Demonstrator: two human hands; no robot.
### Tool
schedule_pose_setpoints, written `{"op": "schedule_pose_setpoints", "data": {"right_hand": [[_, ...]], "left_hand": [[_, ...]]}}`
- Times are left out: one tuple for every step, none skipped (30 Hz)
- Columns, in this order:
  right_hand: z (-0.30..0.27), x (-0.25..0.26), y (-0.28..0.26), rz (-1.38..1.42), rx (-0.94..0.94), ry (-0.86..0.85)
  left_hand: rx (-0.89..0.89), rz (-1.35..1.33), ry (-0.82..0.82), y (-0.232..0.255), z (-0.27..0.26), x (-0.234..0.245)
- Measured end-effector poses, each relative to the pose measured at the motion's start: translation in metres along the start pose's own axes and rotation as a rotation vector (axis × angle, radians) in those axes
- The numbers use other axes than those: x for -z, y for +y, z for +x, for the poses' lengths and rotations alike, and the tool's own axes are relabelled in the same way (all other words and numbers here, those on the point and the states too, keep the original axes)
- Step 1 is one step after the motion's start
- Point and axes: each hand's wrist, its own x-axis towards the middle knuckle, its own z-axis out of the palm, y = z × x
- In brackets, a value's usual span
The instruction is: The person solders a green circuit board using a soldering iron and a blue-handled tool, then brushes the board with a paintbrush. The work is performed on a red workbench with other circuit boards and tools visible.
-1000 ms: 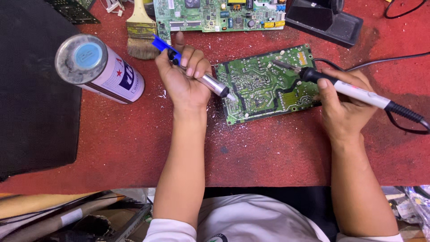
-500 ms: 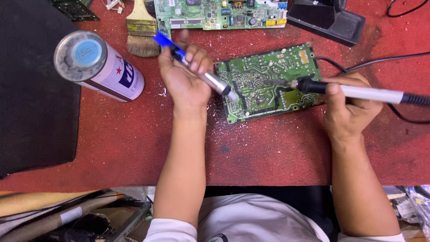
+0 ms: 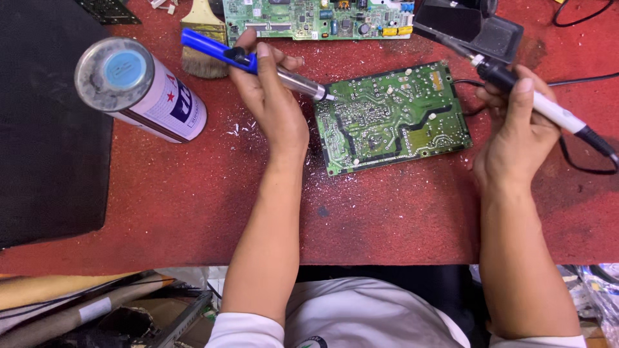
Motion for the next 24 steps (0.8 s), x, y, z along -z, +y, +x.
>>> {"op": "schedule_pose_setpoints", "data": {"right_hand": [[-0.001,-0.001,0.000,-0.002,0.002,0.001],[0.000,-0.003,-0.001,0.084,-0.105,0.011],[0.000,-0.004,-0.002,0.171,-0.211,0.023],[-0.002,-0.006,-0.004,0.169,-0.209,0.025],[-0.004,-0.009,-0.005,0.160,-0.248,-0.003],[-0.006,-0.012,-0.006,0.152,-0.286,-0.032],[-0.009,-0.015,-0.008,0.152,-0.284,-0.031],[-0.013,-0.019,-0.009,0.189,-0.297,-0.053],[-0.017,-0.022,-0.010,0.226,-0.309,-0.075],[-0.019,-0.023,-0.010,0.226,-0.311,-0.075],[-0.020,-0.025,-0.010,0.211,-0.308,-0.090],[-0.022,-0.026,-0.010,0.196,-0.305,-0.103],[-0.022,-0.026,-0.009,0.197,-0.306,-0.101],[-0.022,-0.026,-0.008,0.165,-0.256,-0.088],[-0.021,-0.026,-0.008,0.133,-0.207,-0.074],[-0.020,-0.023,-0.007,0.133,-0.207,-0.073],[-0.019,-0.021,-0.006,0.087,-0.114,-0.074],[-0.019,-0.018,-0.005,0.041,-0.023,-0.075],[-0.018,-0.016,-0.003,0.041,-0.025,-0.075],[-0.017,-0.014,-0.002,-0.002,0.014,-0.071],[-0.016,-0.012,-0.001,-0.045,0.053,-0.068],[-0.015,-0.012,0.001,-0.044,0.052,-0.066],[-0.015,-0.011,0.003,-0.053,0.059,-0.062],[-0.014,-0.010,0.004,-0.063,0.069,-0.056]], "left_hand": [[0.001,-0.003,0.000,-0.002,0.002,0.005],[0.050,-0.013,0.015,-0.005,0.004,0.008],[0.100,-0.024,0.031,-0.008,0.006,0.012],[0.101,-0.026,0.030,-0.008,0.009,0.015],[0.196,-0.107,0.081,-0.009,0.012,0.019],[0.290,-0.188,0.132,-0.009,0.015,0.022],[0.290,-0.190,0.131,-0.009,0.017,0.020],[0.324,-0.176,0.215,-0.009,0.018,0.019],[0.359,-0.163,0.299,-0.008,0.019,0.018],[0.358,-0.161,0.299,-0.009,0.020,0.019],[0.363,-0.163,0.322,-0.010,0.021,0.020],[0.369,-0.164,0.342,-0.011,0.023,0.020],[0.370,-0.161,0.341,-0.007,0.021,0.020],[0.397,-0.115,0.335,-0.004,0.021,0.020],[0.424,-0.069,0.329,0.000,0.020,0.020],[0.425,-0.068,0.328,0.000,0.019,0.019],[0.430,-0.064,0.319,0.001,0.018,0.019],[0.436,-0.058,0.312,0.003,0.017,0.019],[0.436,-0.057,0.313,0.002,0.017,0.019],[0.429,-0.057,0.315,0.001,0.018,0.018],[0.422,-0.058,0.318,0.000,0.018,0.018],[0.423,-0.056,0.317,0.006,0.017,0.014],[0.448,-0.030,0.312,0.011,0.015,0.011],[0.475,-0.006,0.305,0.015,0.013,0.006]]}}
